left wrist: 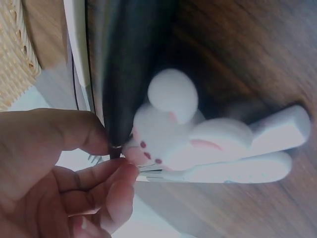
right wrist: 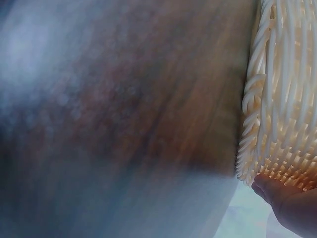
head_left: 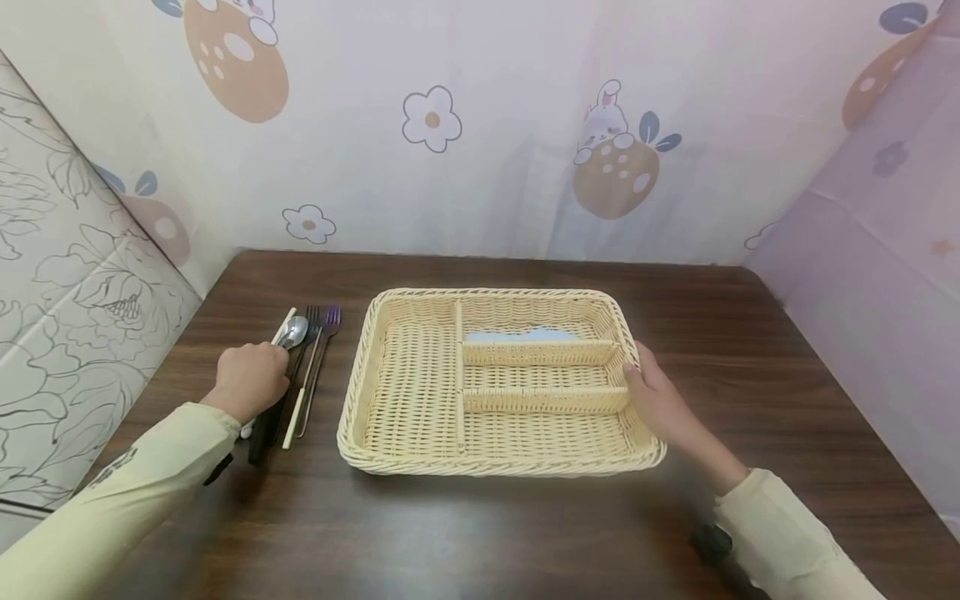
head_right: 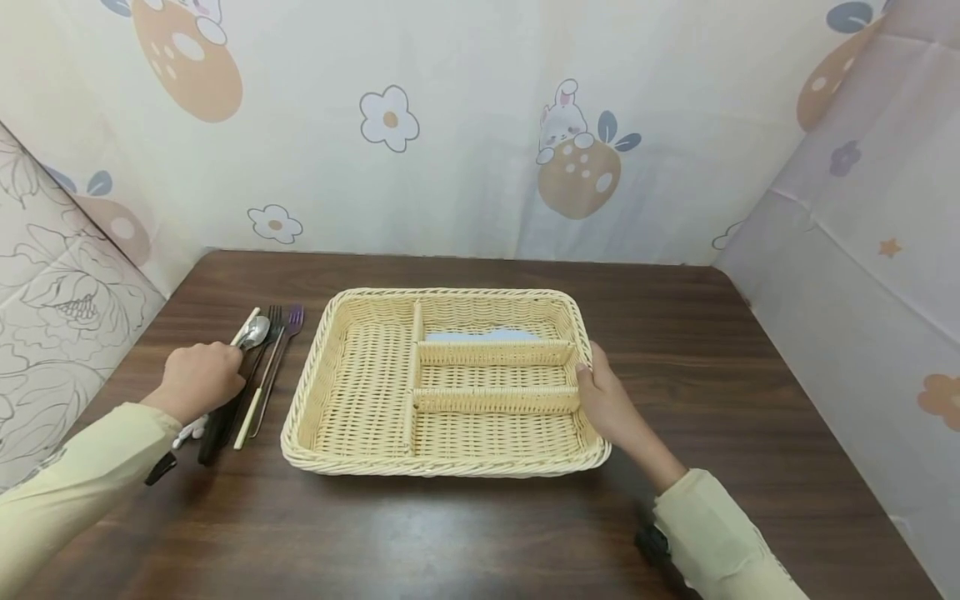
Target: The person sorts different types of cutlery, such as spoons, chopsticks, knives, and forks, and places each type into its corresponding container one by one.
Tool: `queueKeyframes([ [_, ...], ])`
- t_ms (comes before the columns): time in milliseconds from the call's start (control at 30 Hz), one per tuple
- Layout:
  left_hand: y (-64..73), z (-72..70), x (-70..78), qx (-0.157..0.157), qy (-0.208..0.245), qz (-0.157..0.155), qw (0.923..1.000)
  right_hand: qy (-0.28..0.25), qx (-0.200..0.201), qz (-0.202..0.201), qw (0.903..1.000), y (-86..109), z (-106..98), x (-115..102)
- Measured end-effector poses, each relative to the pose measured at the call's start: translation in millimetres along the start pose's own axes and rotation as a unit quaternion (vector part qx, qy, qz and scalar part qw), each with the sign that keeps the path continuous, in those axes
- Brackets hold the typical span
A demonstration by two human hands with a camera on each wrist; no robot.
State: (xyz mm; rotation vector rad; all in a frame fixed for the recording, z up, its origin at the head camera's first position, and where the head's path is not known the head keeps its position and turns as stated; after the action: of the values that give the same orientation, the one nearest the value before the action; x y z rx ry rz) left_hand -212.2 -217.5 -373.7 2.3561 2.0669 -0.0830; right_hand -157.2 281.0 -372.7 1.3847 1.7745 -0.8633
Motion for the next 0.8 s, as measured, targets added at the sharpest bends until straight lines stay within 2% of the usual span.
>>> queueKeyframes([
  [100,0.1,-0.6,-1.4,-0.012,0.008,-0.007,0.9999,-0.005,-0.001,-0.001,1.0000,0.1,0,-1],
  [200,0.6,-3.4,-3.1,-0.032,0.034,-0.021,0.9987,-0.008,-0.001,-0.005,1.0000,0.0,0,-2],
  [400,2.3,-18.5,-2.1,-0.049,0.082,-0.020,0.9952,-0.013,-0.002,-0.003,0.9999,1.0,-1,-3],
  [633,0.9,-52.3,6.8,-0.025,0.089,-0.010,0.9957,-0.005,-0.001,0.005,1.0000,0.7,-3,-1],
  [800,-1.0,-80.0,26.9,-0.015,0.074,0.010,0.9971,-0.003,-0.001,0.006,1.0000,0.0,-2,0],
])
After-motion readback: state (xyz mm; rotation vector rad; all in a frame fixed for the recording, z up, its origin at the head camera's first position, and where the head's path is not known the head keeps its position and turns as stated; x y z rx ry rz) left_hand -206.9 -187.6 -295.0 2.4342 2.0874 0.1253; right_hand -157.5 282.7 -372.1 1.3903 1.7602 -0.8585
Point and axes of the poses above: each hand's wrist, its own y-axis away from the middle knuckle, its own z-axis out of the palm, x = y × z, the point moved 4 cm from there along -y, towards the middle knuckle, and after that the axes turned 10 degrees about -z, right-handed, at the moved point
